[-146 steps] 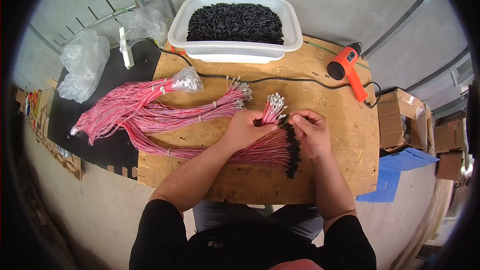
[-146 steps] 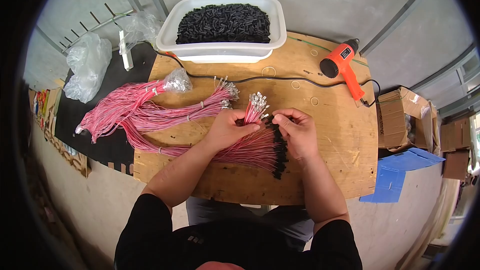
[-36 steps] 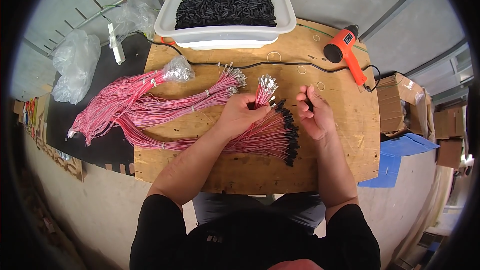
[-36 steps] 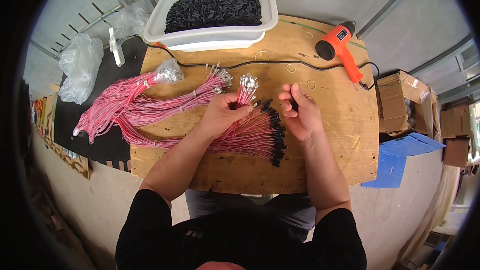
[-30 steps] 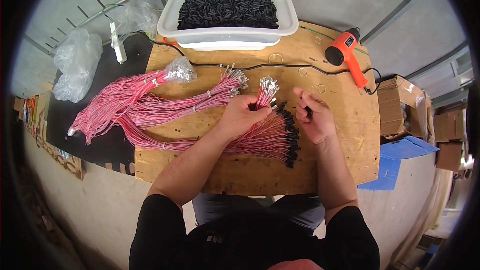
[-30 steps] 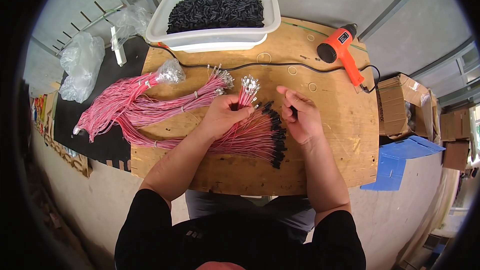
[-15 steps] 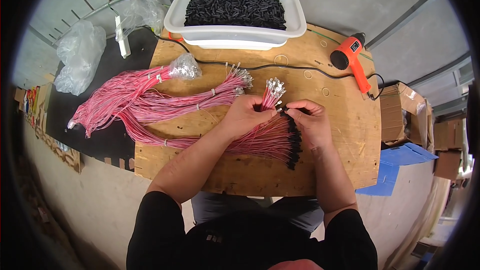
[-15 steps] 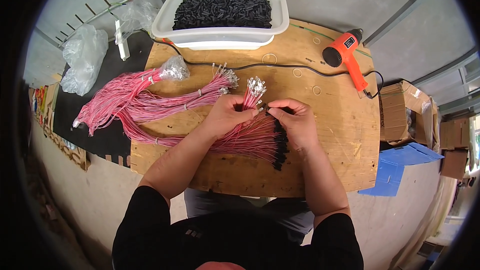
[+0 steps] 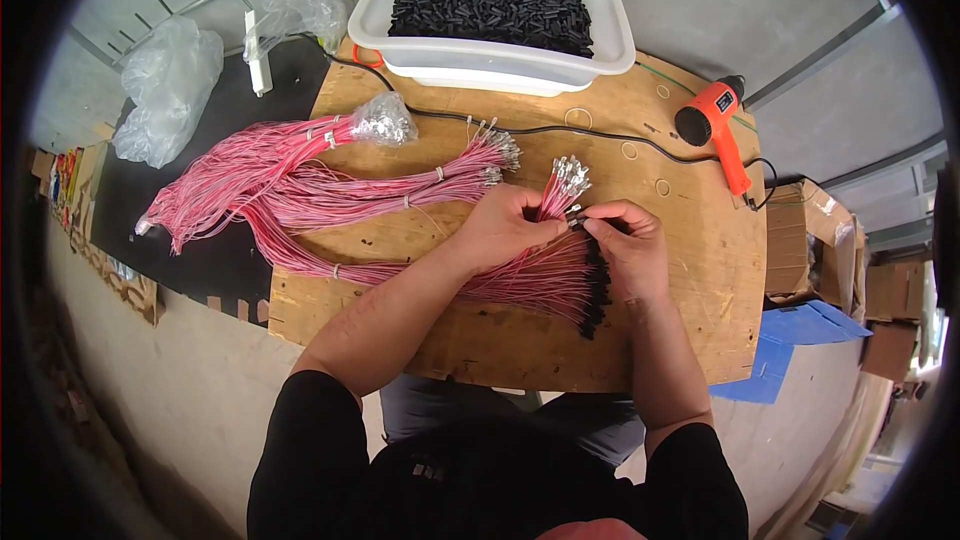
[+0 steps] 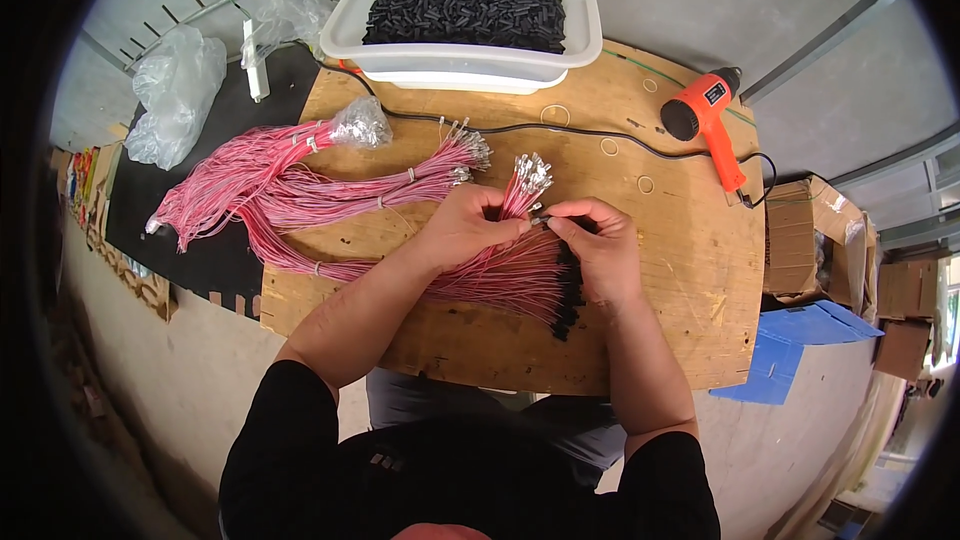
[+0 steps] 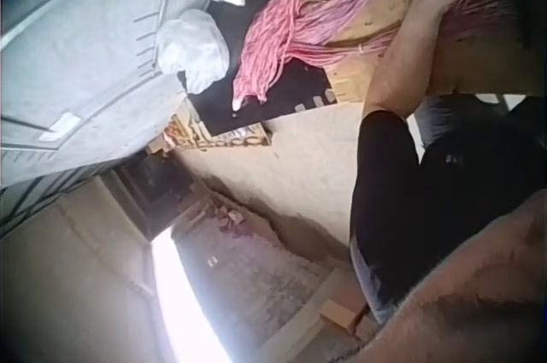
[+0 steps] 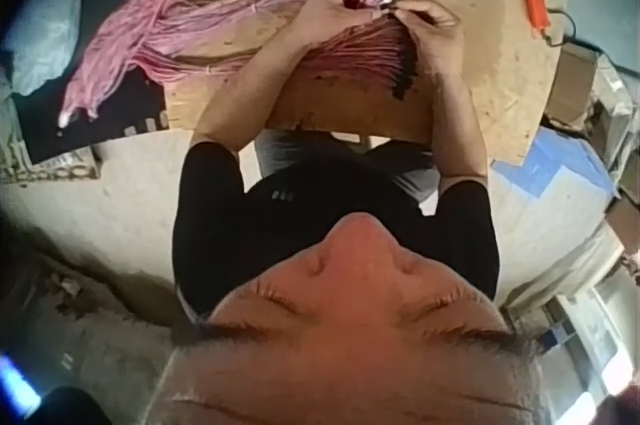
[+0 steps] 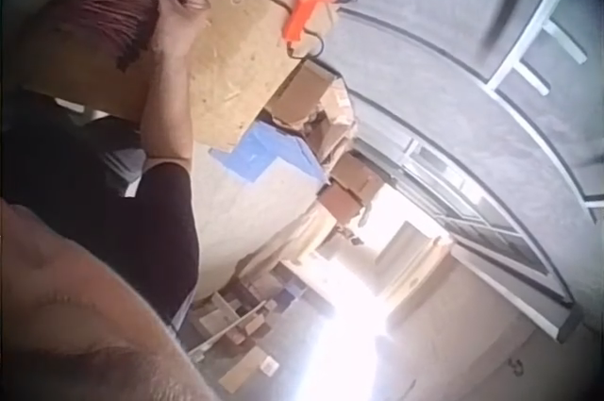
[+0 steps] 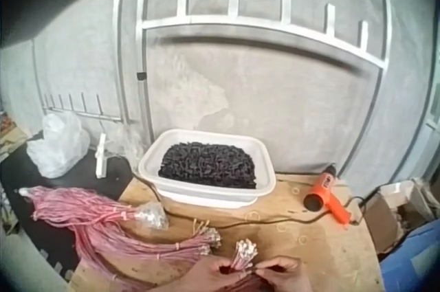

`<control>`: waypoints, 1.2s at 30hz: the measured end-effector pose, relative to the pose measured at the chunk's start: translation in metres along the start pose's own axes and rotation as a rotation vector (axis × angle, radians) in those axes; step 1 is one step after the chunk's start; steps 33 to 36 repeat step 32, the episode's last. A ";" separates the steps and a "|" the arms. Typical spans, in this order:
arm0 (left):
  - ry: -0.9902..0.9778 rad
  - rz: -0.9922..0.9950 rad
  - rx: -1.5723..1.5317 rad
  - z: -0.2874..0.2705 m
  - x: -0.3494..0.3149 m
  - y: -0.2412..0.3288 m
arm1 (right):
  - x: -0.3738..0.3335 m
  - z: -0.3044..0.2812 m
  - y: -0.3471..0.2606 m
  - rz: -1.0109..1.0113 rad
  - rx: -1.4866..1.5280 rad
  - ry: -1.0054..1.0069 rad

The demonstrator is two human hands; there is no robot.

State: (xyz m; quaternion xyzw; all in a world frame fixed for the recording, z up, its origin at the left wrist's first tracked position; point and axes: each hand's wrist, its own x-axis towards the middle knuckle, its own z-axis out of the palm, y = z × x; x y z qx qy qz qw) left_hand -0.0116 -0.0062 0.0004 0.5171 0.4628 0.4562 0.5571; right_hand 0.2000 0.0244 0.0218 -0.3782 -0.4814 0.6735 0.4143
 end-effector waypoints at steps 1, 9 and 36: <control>0.003 0.000 -0.002 0.000 0.000 0.000 | 0.000 0.000 0.000 0.002 -0.001 -0.003; -0.003 -0.002 0.037 0.000 -0.001 0.004 | -0.001 0.001 -0.002 0.009 -0.107 0.028; -0.048 -0.012 0.059 -0.003 -0.001 0.003 | 0.000 0.000 0.000 -0.125 -0.214 -0.050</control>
